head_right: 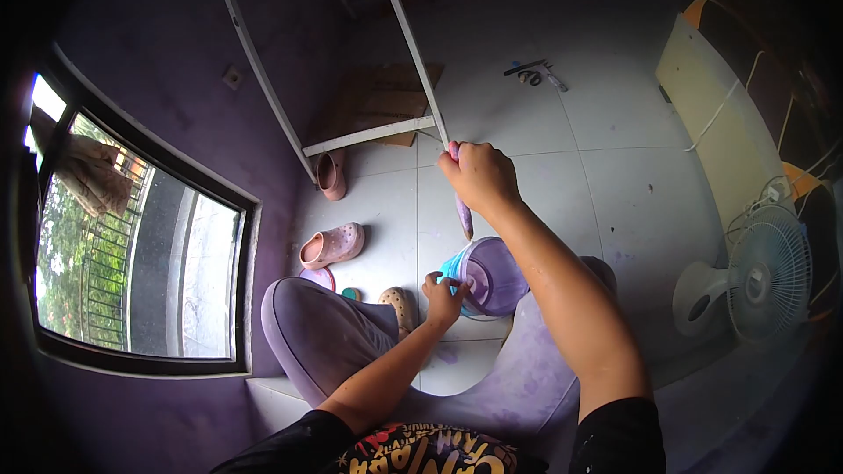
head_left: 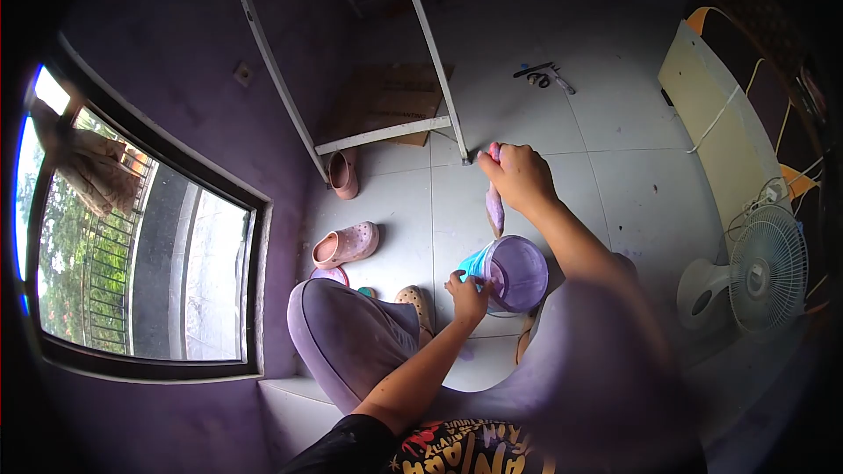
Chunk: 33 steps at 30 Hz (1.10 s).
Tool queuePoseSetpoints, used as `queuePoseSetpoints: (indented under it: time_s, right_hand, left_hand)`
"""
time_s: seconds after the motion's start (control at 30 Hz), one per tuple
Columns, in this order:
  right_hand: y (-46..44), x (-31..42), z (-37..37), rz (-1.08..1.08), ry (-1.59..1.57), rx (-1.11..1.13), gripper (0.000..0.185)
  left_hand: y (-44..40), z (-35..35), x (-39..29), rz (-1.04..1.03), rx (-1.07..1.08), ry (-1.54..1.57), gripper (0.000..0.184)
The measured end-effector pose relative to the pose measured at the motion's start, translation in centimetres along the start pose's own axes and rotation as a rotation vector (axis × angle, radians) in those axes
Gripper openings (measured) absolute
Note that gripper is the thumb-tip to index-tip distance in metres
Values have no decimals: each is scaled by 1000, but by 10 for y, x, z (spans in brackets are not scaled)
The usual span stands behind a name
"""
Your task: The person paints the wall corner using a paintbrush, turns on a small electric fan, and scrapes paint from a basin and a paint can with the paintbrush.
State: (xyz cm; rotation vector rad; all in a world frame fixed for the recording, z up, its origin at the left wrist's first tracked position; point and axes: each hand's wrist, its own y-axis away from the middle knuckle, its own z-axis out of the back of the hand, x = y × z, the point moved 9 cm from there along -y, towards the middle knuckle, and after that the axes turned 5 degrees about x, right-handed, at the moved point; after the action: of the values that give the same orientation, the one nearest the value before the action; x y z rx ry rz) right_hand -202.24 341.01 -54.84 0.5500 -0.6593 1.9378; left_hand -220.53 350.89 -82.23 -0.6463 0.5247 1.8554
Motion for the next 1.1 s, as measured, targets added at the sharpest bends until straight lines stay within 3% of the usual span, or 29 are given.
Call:
queuePoseSetpoints:
  time_s: [0.2,0.33,0.43,0.5,0.57,0.63,0.77,0.93,1.03,1.1]
  right_hand:
    - [-1,-4,7,-35,12,5,38]
    - [0,-6,13,-49,-13,-13,38]
    - [-3,-17,18,-65,-109,-82,40]
    - [-8,-37,20,-160,-566,-57,40]
    - [-7,-46,27,-252,-994,-42,36]
    - [-2,-43,39,-365,-1268,-31,31]
    - [5,-11,64,-240,-1619,-82,20]
    - [10,24,64,-46,-1609,16,16]
    - [17,58,61,65,-1278,86,15]
    - [27,86,42,157,-1062,234,12]
  left_hand:
    - [-2,-20,7,-32,163,166,39]
    - [-15,-1,24,172,127,206,46]
    - [-33,49,12,238,153,256,42]
    - [-52,78,20,232,109,386,39]
    - [-55,152,-20,210,102,489,36]
    - [-57,231,-53,142,-90,504,30]
    - [-61,357,-102,-380,-351,498,28]
    - [-39,421,-138,-587,-499,236,26]
    - [-33,420,-108,-586,-622,180,24]
    - [-44,407,-99,-559,-552,183,24]
